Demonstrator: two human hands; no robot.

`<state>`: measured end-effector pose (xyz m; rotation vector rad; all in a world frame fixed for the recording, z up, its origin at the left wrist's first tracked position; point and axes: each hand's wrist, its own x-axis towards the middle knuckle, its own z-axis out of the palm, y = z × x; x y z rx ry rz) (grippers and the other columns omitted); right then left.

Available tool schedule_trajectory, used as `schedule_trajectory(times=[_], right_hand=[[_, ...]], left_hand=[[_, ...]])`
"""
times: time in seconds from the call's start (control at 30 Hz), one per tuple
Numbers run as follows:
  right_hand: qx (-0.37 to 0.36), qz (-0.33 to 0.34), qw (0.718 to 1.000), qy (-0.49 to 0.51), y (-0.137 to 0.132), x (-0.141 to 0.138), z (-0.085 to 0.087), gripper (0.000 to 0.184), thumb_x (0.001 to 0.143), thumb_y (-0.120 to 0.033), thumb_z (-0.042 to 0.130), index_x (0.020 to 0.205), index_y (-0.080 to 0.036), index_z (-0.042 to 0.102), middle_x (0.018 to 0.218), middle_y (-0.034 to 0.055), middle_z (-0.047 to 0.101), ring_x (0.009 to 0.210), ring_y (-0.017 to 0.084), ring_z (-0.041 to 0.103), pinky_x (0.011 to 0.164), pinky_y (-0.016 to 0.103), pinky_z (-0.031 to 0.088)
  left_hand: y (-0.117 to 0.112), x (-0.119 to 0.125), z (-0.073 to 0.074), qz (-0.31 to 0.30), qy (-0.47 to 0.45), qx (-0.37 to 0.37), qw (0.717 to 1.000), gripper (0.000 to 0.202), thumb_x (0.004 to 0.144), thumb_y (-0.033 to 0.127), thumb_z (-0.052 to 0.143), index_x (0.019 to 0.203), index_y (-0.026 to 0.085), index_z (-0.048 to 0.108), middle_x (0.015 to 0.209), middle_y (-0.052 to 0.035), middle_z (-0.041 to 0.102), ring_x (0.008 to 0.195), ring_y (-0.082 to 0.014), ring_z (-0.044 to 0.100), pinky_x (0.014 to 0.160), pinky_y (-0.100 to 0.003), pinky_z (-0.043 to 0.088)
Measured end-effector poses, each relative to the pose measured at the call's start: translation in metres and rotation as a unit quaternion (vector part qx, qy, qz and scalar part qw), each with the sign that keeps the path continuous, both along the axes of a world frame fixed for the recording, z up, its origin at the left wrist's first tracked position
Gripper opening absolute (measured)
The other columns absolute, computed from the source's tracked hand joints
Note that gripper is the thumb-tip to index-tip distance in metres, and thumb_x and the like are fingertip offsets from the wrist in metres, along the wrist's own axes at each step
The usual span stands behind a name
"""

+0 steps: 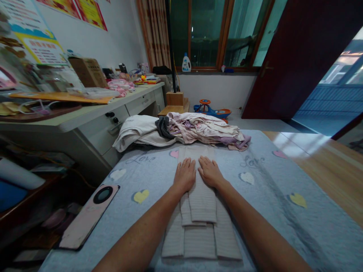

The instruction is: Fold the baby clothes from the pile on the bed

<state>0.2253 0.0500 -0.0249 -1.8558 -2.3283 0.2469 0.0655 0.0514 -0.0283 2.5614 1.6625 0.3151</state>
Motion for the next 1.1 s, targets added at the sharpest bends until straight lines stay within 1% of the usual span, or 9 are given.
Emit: schedule_trajectory(times=[0.13,0.3,0.43,0.57,0.67,0.8,0.9,0.97,1.1], right_hand=[[0.016,-0.012,1.000,-0.005,-0.002,-0.003,-0.002,0.056,0.101,-0.035,0.032,0.154,-0.017,0.036,0.163,0.0097,0.029,0.150,0.024,0.024,0.120,0.050,0.018],[0.020,-0.014,1.000,-0.003,-0.003,-0.004,0.000,0.056,0.101,-0.035,0.033,0.154,-0.017,0.037,0.163,0.0098,0.030,0.150,0.024,0.025,0.120,0.050,0.018],[0.025,-0.015,1.000,0.002,-0.003,-0.004,-0.001,0.056,0.100,-0.035,0.033,0.153,-0.015,0.037,0.162,0.0099,0.031,0.149,0.024,0.026,0.120,0.052,0.019],[0.030,-0.014,0.999,0.010,-0.003,-0.003,-0.002,0.057,0.100,-0.034,0.033,0.153,-0.015,0.037,0.162,0.0095,0.031,0.149,0.024,0.027,0.120,0.052,0.019],[0.029,-0.015,0.999,0.010,-0.003,-0.003,-0.002,0.057,0.100,-0.034,0.033,0.153,-0.016,0.037,0.162,0.0092,0.031,0.149,0.024,0.026,0.120,0.051,0.019],[0.031,-0.012,0.999,0.011,-0.004,-0.003,0.000,0.057,0.100,-0.034,0.033,0.153,-0.015,0.037,0.162,0.0094,0.032,0.149,0.024,0.027,0.120,0.051,0.019],[0.026,-0.012,1.000,0.013,-0.004,-0.003,0.001,0.057,0.099,-0.034,0.034,0.153,-0.015,0.037,0.162,0.0100,0.032,0.150,0.024,0.026,0.120,0.051,0.018],[0.023,-0.015,0.999,0.018,-0.004,-0.003,0.000,0.058,0.099,-0.034,0.034,0.154,-0.015,0.035,0.162,0.0110,0.032,0.149,0.024,0.026,0.120,0.050,0.018],[0.043,-0.020,0.998,0.030,-0.005,-0.002,-0.004,0.058,0.098,-0.032,0.038,0.152,-0.013,0.035,0.159,0.0141,0.036,0.148,0.025,0.028,0.120,0.047,0.018]], left_hand=[[0.013,-0.005,0.002,-0.022,0.008,-0.012,1.000,0.047,0.102,0.028,0.032,0.148,0.020,0.042,0.157,-0.0121,0.042,0.147,-0.0250,0.034,0.119,-0.054,0.025],[0.042,-0.006,0.006,-0.056,0.026,-0.021,0.998,0.045,0.102,0.026,0.033,0.145,0.018,0.045,0.156,-0.0116,0.043,0.146,-0.0228,0.034,0.120,-0.048,0.025],[0.061,-0.004,0.009,-0.081,0.048,-0.041,0.995,0.049,0.104,0.037,0.033,0.147,0.016,0.042,0.159,-0.0136,0.038,0.147,-0.0246,0.033,0.118,-0.047,0.028],[0.077,-0.005,0.006,-0.054,0.065,-0.046,0.995,0.063,0.102,0.054,0.032,0.149,0.013,0.038,0.161,-0.0190,0.032,0.150,-0.0294,0.027,0.118,-0.052,0.024],[0.087,-0.007,0.000,-0.018,0.062,-0.053,0.997,0.079,0.098,0.066,0.030,0.151,0.008,0.034,0.162,-0.0241,0.026,0.151,-0.0335,0.022,0.119,-0.051,0.022],[0.092,-0.008,-0.003,0.000,0.054,-0.057,0.997,0.085,0.095,0.072,0.030,0.153,0.009,0.031,0.162,-0.0251,0.022,0.151,-0.0364,0.020,0.118,-0.052,0.022],[0.085,-0.007,0.002,0.007,0.053,-0.059,0.997,0.080,0.096,0.067,0.034,0.153,0.011,0.032,0.162,-0.0245,0.024,0.151,-0.0372,0.020,0.117,-0.054,0.023],[0.076,-0.006,0.006,-0.005,0.047,-0.039,0.998,0.069,0.099,0.056,0.037,0.152,0.012,0.034,0.163,-0.0220,0.025,0.151,-0.0351,0.020,0.118,-0.055,0.022],[0.054,-0.005,0.005,-0.086,0.025,-0.015,0.996,0.051,0.102,0.032,0.033,0.150,0.019,0.039,0.162,-0.0117,0.032,0.151,-0.0252,0.025,0.120,-0.050,0.024]])
